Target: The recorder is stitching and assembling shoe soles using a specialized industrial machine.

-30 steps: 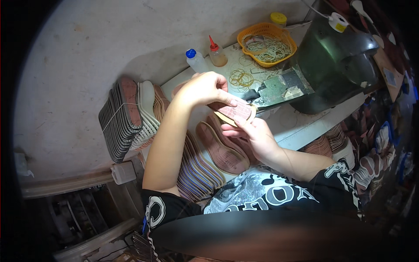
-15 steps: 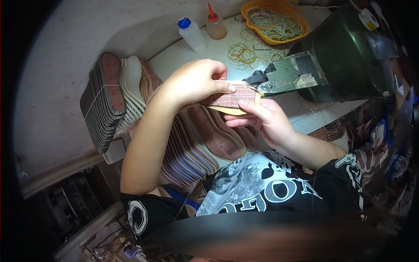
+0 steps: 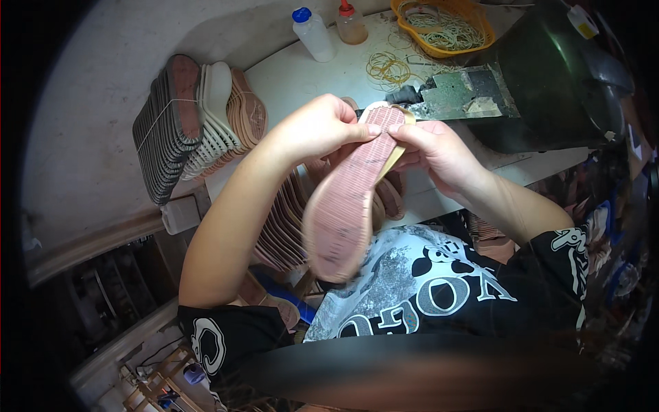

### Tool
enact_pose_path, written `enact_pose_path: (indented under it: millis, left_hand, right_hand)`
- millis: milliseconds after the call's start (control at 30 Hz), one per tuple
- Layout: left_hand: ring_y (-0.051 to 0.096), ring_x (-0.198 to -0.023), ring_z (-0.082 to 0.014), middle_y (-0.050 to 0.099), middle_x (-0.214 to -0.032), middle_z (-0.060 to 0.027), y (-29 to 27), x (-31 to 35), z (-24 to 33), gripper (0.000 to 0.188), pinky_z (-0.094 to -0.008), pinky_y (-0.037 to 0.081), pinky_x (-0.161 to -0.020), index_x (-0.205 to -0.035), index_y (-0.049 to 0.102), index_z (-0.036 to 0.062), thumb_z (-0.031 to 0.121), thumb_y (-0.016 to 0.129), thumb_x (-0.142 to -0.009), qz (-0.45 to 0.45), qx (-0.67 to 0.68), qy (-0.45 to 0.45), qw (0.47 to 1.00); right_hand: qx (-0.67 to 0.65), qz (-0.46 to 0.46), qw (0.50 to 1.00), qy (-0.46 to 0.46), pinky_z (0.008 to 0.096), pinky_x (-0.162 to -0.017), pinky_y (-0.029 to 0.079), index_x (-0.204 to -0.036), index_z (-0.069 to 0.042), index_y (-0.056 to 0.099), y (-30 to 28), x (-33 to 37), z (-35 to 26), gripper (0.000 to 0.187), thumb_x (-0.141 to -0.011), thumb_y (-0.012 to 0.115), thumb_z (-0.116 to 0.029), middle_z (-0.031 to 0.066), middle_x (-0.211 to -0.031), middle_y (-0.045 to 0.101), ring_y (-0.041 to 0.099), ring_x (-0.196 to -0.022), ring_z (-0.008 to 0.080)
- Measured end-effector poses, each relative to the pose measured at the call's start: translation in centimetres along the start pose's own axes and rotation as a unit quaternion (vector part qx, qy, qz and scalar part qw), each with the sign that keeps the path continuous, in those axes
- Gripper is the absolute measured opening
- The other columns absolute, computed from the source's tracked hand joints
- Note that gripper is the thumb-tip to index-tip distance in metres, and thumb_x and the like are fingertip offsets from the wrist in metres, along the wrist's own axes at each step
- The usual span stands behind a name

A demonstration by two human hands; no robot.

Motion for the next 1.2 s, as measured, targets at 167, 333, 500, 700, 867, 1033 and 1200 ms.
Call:
enact_pose_path:
  millis: [167, 333, 500, 700, 867, 1033, 1200]
  left_hand:
    - [0.062, -0.048, -0.0136, 0.066, -0.065, -0.0067, 2.7, 0.7, 0.4, 0.034, -0.0215, 0.048, -0.042, -0.082, 0.067, -0.0002, 0.034, 0.068, -0.086, -0.042, 0.174, -0.023, 0.984]
    - [0.057, -0.051, -0.0082, 0.063, -0.064, -0.0024, 0.0, -0.1, -0.6, 0.032, -0.0224, 0.046, -0.049, -0.078, 0.067, 0.0024, 0.033, 0.071, -0.084, -0.012, 0.072, 0.011, 0.997]
    - [0.057, -0.049, -0.0094, 0.063, -0.063, -0.0039, 0.6, 0.2, -0.9, 0.034, -0.022, 0.044, -0.043, -0.076, 0.067, 0.0016, 0.034, 0.071, -0.083, 0.003, 0.121, -0.027, 0.992]
    - [0.056, -0.04, -0.0116, 0.063, -0.058, -0.006, 2.0, 1.2, 0.0, 0.039, -0.0219, 0.043, -0.037, -0.075, 0.066, 0.0003, 0.037, 0.067, -0.086, 0.028, 0.184, -0.027, 0.982]
    - [0.053, -0.036, -0.0096, 0.06, -0.053, -0.0055, 2.1, 1.0, -0.4, 0.042, -0.02, 0.039, -0.034, -0.071, 0.065, 0.0013, 0.04, 0.066, -0.086, 0.06, 0.209, -0.045, 0.975]
    - [0.047, -0.033, -0.007, 0.056, -0.048, -0.0037, 0.7, -0.2, -0.8, 0.044, -0.0188, 0.035, -0.033, -0.065, 0.061, 0.0037, 0.042, 0.069, -0.083, 0.097, 0.194, -0.029, 0.976]
    - [0.036, -0.03, -0.005, 0.048, -0.043, 0.0016, -0.5, -0.7, -0.7, 0.047, -0.0196, 0.026, -0.031, -0.058, 0.057, 0.0072, 0.046, 0.069, -0.082, 0.125, 0.157, -0.043, 0.979]
  right_hand:
    - [0.061, 0.005, 0.998, 0.018, 0.0294, -0.079, 0.052, -0.096, 0.0, 0.066, -1.0, 0.9, -0.6, 0.031, -0.091, 0.057, -0.029, 0.0106, -0.09, 0.069, 0.067, -0.077, 0.0166]
    - [0.021, 0.013, 1.0, 0.015, 0.0219, -0.07, 0.052, -0.095, -0.001, 0.066, 0.5, 0.4, 0.0, 0.028, -0.091, 0.057, -0.027, 0.0076, -0.088, 0.069, 0.066, -0.075, 0.0107]
    - [0.002, 0.016, 1.0, 0.019, 0.0227, -0.07, 0.053, -0.097, -0.001, 0.065, 0.4, 0.3, -0.3, 0.027, -0.091, 0.057, -0.025, 0.0078, -0.089, 0.069, 0.066, -0.075, 0.0114]
    - [0.034, 0.002, 0.999, 0.013, 0.0232, -0.07, 0.051, -0.094, 0.0, 0.066, 0.2, 0.7, -0.6, 0.027, -0.091, 0.058, -0.026, 0.0074, -0.087, 0.068, 0.065, -0.073, 0.0125]
    - [0.047, -0.145, 0.981, 0.118, 0.0259, -0.075, 0.051, -0.108, 0.003, 0.06, 1.4, 3.8, -0.8, 0.03, -0.082, 0.069, -0.01, 0.0057, -0.095, 0.066, 0.062, -0.084, 0.009]
    - [0.134, -0.116, 0.979, 0.096, 0.0243, -0.075, 0.05, -0.108, 0.005, 0.061, -0.8, 6.6, -0.6, 0.033, -0.084, 0.07, -0.016, 0.0062, -0.096, 0.067, 0.062, -0.082, 0.0077]
    - [0.058, -0.013, 0.998, 0.006, 0.0225, -0.069, 0.051, -0.103, 0.006, 0.063, -3.3, 5.4, -0.8, 0.029, -0.087, 0.067, -0.018, 0.0078, -0.091, 0.068, 0.063, -0.076, 0.0083]
Point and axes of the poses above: each hand's wrist, its own x-axis away from the middle knuckle, its own y-axis out of the palm, z = x × y, the point moved 7 cm from there along -x, towards the middle knuckle
